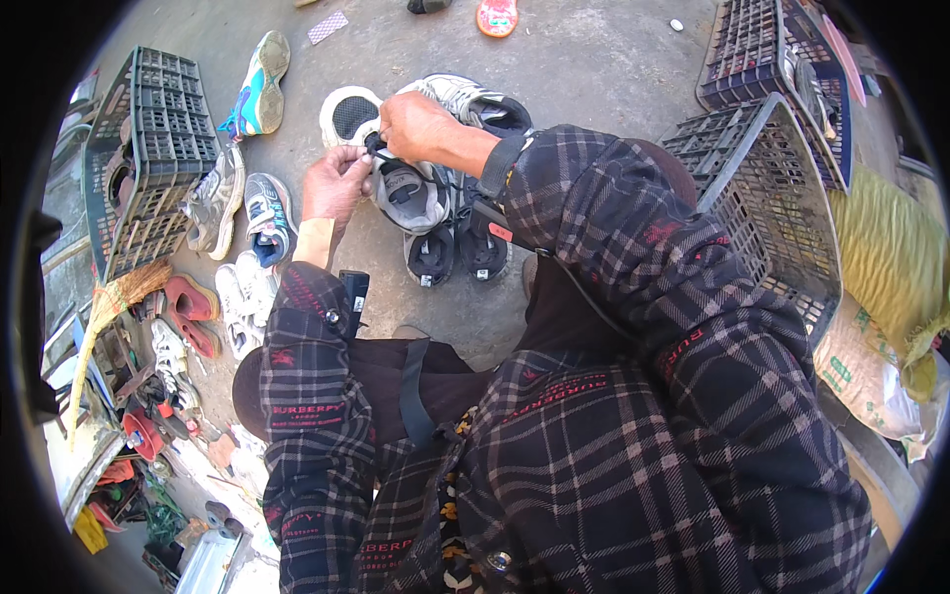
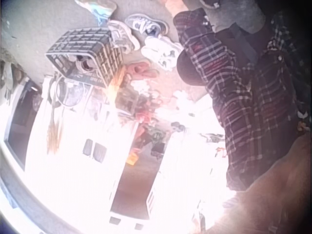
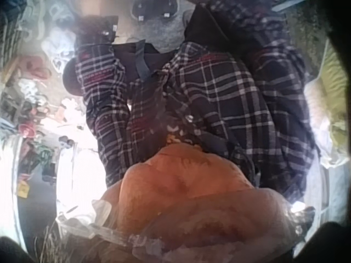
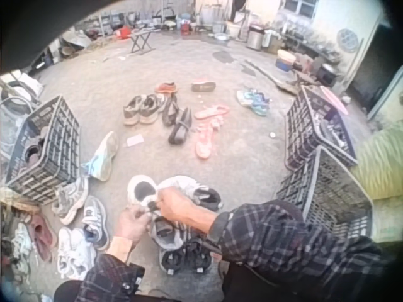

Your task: The person removes a shoe, walks outside, and sits on the floor among several pairs of shoes. They adjust a wrist-mounted device and then use a small tool to work on the laces and tongue of a white sneaker.

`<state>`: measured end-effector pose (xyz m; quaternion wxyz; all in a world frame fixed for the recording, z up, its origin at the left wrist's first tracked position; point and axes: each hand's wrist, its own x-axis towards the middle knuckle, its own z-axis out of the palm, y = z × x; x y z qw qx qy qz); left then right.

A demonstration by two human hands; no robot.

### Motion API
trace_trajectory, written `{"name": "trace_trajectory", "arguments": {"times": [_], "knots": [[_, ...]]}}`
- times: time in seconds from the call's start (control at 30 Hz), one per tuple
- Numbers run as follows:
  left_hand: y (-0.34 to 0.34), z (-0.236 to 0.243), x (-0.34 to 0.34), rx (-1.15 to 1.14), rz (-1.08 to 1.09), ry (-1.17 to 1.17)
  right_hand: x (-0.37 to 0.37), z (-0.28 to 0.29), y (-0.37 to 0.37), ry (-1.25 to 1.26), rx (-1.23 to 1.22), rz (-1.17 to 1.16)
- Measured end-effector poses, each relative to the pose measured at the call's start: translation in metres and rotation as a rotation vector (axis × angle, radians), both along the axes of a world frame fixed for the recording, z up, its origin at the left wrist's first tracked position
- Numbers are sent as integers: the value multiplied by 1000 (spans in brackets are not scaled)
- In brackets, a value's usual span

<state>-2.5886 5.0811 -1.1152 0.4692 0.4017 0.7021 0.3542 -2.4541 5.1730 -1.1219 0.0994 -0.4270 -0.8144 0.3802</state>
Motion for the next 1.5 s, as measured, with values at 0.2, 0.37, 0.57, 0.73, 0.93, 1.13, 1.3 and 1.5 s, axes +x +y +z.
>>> {"name": "trace_trajectory", "arguments": {"times": [0.2,0.37,0.57,0.73,0.93,1.13,1.3,1.5], "knots": [[3,1,6,3,-50,2,7,2,8,-47,-121,45],[-3,10,0,104,-122,-413,11,9,26,-92,-172,-216],[-9,18,-16,-48,35,-493,-3,8,13,537,-549,-366],[-7,25,-25,33,127,-590,1,17,23,819,-752,-468],[-4,36,-46,237,310,-625,11,25,38,822,-688,-656],[-9,61,-82,570,591,-577,16,30,62,988,-672,-647],[-25,79,-115,756,861,-523,18,50,76,1008,-654,-754],[-29,86,-138,782,1110,317,24,84,77,957,-403,-754]]}}
